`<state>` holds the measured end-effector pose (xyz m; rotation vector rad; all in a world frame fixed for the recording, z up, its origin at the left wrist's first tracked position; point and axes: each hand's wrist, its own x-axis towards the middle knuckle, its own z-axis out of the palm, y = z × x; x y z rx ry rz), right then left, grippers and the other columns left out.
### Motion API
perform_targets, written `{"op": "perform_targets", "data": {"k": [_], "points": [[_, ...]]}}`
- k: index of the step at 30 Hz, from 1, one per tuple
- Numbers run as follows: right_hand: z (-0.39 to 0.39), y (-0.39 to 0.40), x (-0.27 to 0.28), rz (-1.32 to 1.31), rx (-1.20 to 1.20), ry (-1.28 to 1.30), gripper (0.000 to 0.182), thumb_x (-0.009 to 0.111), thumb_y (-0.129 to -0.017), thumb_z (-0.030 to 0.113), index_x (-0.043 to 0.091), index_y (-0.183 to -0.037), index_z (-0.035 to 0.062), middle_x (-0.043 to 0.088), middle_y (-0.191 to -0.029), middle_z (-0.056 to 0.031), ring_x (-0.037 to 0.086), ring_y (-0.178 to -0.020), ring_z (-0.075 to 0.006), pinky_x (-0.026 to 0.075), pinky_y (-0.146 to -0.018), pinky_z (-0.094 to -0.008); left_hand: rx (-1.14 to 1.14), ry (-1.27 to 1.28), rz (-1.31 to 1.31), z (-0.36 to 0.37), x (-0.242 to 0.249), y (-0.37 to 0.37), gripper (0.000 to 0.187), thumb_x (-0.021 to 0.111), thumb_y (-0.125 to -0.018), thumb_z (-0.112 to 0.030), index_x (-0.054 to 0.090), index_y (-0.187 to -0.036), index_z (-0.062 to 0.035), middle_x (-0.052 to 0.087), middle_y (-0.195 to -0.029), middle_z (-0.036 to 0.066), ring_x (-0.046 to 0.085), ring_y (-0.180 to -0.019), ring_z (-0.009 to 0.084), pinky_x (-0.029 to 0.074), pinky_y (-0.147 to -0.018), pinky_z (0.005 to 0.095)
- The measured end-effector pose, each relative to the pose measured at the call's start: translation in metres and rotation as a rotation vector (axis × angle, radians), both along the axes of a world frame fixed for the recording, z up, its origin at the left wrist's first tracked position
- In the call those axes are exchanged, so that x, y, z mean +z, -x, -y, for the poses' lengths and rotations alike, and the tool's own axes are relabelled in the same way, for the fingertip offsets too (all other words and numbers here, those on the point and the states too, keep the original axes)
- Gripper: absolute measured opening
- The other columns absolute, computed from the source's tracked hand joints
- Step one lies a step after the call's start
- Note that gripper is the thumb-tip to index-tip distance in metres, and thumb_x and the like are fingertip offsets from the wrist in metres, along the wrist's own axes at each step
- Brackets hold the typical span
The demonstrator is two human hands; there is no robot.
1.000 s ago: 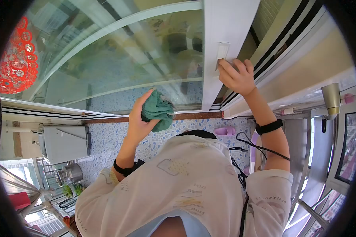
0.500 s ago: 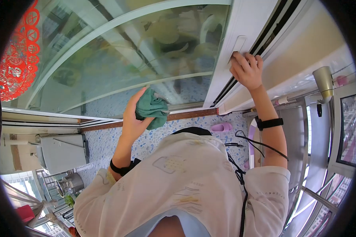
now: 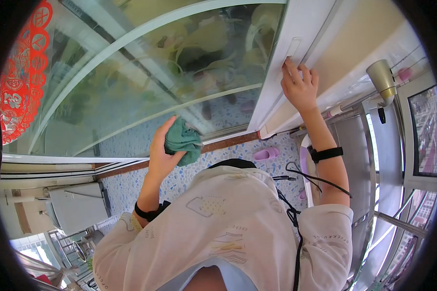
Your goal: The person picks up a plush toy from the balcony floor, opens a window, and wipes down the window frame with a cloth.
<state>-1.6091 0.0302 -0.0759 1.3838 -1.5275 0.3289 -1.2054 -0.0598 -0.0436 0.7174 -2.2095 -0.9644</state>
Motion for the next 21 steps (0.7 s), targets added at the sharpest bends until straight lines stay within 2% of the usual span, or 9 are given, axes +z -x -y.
{"op": "perform_targets", "data": {"k": [4,11,13,17,21], "points": [[-0.011,-0.002,-0.001,0.040,-0.103,-0.086,0.038,0.066,-0.069,0.016,0.071,-0.107,0.0135,0.055,-0.133,0.0057,0.055,-0.101,-0.0203,0.041,-0.086,-0.0395,-0.042,0.049,0.021,0.001,0.003,0.006,0.077,0.076,-0.067,0.003,0.046,-0.137,-0.0058,0.055,-0.128,0.015,0.056,-0.115,0.0285,0.042,-0.099,0.0363],[-0.019,0.000,-0.005,0.018,-0.164,-0.087,0.044,0.064,-0.070,0.012,0.070,-0.114,0.0161,0.048,-0.142,0.0104,0.053,-0.110,-0.0234,0.042,-0.086,-0.0413,-0.080,-0.023,0.014,0.002,0.005,0.013,0.077,0.076,-0.067,0.003,0.046,-0.137,-0.0057,0.055,-0.130,0.015,0.055,-0.117,0.0288,0.041,-0.100,0.0363],[-0.021,-0.006,-0.004,0.094,-0.216,-0.181,0.057,0.064,-0.071,0.012,0.061,-0.128,0.0194,0.040,-0.148,0.0097,0.048,-0.118,-0.0255,0.040,-0.093,-0.0437,-0.091,-0.005,0.010,0.004,0.005,0.009,0.077,0.076,-0.067,0.003,0.046,-0.137,-0.0055,0.055,-0.130,0.015,0.055,-0.117,0.0289,0.041,-0.101,0.0362],[-0.023,-0.016,0.002,0.102,-0.255,-0.175,0.054,0.063,-0.071,0.011,0.063,-0.125,0.0182,0.040,-0.148,0.0112,0.050,-0.115,-0.0258,0.042,-0.090,-0.0437,-0.096,-0.003,0.026,0.006,0.004,0.005,0.077,0.076,-0.067,0.003,0.046,-0.137,-0.0049,0.053,-0.132,0.016,0.054,-0.119,0.0294,0.041,-0.101,0.0364],[-0.026,-0.021,0.006,0.120,-0.283,-0.211,0.058,0.063,-0.072,0.010,0.059,-0.129,0.0150,0.038,-0.150,0.0090,0.050,-0.116,-0.0267,0.042,-0.092,-0.0443,-0.098,0.001,0.048,0.007,0.005,0.001,0.077,0.076,-0.067,0.002,0.045,-0.138,-0.0041,0.054,-0.133,0.016,0.054,-0.119,0.0298,0.041,-0.101,0.0369]]}}
